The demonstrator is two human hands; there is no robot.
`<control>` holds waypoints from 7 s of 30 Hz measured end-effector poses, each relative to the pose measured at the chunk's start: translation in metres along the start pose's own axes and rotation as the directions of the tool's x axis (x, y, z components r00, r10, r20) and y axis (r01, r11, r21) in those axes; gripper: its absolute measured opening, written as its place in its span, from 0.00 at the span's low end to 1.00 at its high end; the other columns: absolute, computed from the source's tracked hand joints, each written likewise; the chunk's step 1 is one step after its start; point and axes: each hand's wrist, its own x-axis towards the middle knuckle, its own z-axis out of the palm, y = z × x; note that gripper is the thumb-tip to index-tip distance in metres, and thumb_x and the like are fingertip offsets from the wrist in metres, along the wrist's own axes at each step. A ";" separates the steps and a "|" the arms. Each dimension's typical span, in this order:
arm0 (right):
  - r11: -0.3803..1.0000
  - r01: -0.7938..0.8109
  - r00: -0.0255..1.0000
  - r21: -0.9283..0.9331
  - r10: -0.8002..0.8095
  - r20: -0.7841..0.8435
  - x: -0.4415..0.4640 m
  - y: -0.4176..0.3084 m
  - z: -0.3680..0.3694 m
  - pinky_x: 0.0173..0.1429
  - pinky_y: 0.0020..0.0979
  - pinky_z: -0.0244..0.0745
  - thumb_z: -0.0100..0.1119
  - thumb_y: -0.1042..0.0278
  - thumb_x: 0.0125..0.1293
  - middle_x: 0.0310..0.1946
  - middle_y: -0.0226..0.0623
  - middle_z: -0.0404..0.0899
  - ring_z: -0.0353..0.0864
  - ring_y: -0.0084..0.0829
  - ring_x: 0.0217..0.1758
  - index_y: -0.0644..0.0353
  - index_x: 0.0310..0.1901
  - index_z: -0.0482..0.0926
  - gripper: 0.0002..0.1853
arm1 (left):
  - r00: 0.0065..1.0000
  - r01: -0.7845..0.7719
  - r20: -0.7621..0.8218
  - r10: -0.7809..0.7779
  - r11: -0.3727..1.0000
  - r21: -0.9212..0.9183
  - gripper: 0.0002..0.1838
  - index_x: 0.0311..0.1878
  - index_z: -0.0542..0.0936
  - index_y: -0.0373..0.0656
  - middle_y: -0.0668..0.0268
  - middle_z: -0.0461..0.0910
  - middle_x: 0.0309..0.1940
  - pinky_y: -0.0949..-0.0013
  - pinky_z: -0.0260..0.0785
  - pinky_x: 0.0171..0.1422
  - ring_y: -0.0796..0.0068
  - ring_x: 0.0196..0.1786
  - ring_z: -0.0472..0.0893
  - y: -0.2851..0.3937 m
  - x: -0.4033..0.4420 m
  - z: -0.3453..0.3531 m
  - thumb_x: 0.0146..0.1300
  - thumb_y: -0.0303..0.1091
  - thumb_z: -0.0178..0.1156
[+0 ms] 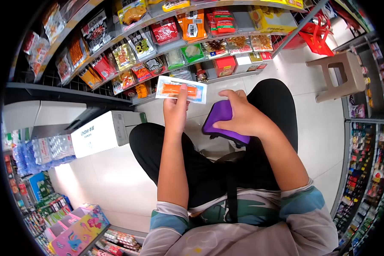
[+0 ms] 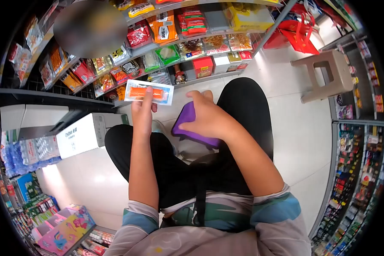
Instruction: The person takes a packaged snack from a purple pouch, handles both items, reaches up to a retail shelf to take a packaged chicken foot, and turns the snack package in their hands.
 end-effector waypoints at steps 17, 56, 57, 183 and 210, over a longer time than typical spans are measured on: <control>0.954 0.224 0.946 0.200 -0.164 -0.278 -0.026 -0.002 0.003 0.52 0.46 0.75 0.54 0.75 0.64 0.43 0.59 0.80 0.80 0.58 0.48 0.64 0.53 0.70 0.16 | 0.952 -0.260 0.166 0.259 0.965 -0.017 0.18 0.62 0.72 0.36 0.65 0.80 0.50 0.76 0.72 0.50 0.81 0.47 0.78 -0.009 -0.040 0.025 0.76 0.36 0.54; 0.947 0.322 0.883 0.007 -0.298 -0.363 -0.024 -0.001 0.034 0.50 0.46 0.76 0.61 0.75 0.60 0.44 0.48 0.77 0.79 0.52 0.48 0.64 0.49 0.74 0.15 | 0.984 0.113 0.170 -0.046 0.905 -0.411 0.21 0.60 0.75 0.36 0.62 0.81 0.50 0.71 0.72 0.55 0.74 0.50 0.81 0.001 -0.061 0.028 0.77 0.44 0.48; 0.943 0.331 0.873 -0.040 -0.322 -0.366 -0.025 -0.002 0.034 0.49 0.45 0.76 0.61 0.75 0.59 0.43 0.47 0.77 0.80 0.51 0.46 0.65 0.48 0.74 0.15 | 0.983 0.131 0.170 -0.062 0.892 -0.432 0.21 0.59 0.76 0.37 0.63 0.81 0.50 0.70 0.72 0.55 0.74 0.49 0.81 0.001 -0.061 0.029 0.77 0.44 0.48; 0.993 0.077 0.984 0.088 -0.061 -0.167 -0.010 0.011 0.014 0.38 0.35 0.75 0.54 0.45 0.72 0.25 0.47 0.81 0.83 0.41 0.31 0.67 0.34 0.79 0.27 | 0.899 -0.319 0.382 0.216 0.919 0.232 0.25 0.68 0.74 0.40 0.55 0.78 0.62 0.67 0.66 0.68 0.67 0.63 0.77 -0.009 -0.053 0.041 0.67 0.17 0.52; 0.861 0.211 0.974 0.463 -0.228 -0.021 -0.006 0.011 0.019 0.33 0.30 0.71 0.54 0.64 0.70 0.22 0.40 0.79 0.75 0.23 0.24 0.66 0.37 0.80 0.13 | 0.835 0.257 0.528 -0.152 0.958 -0.131 0.16 0.58 0.75 0.38 0.68 0.82 0.45 0.76 0.72 0.49 0.85 0.44 0.79 0.016 -0.071 0.013 0.72 0.35 0.59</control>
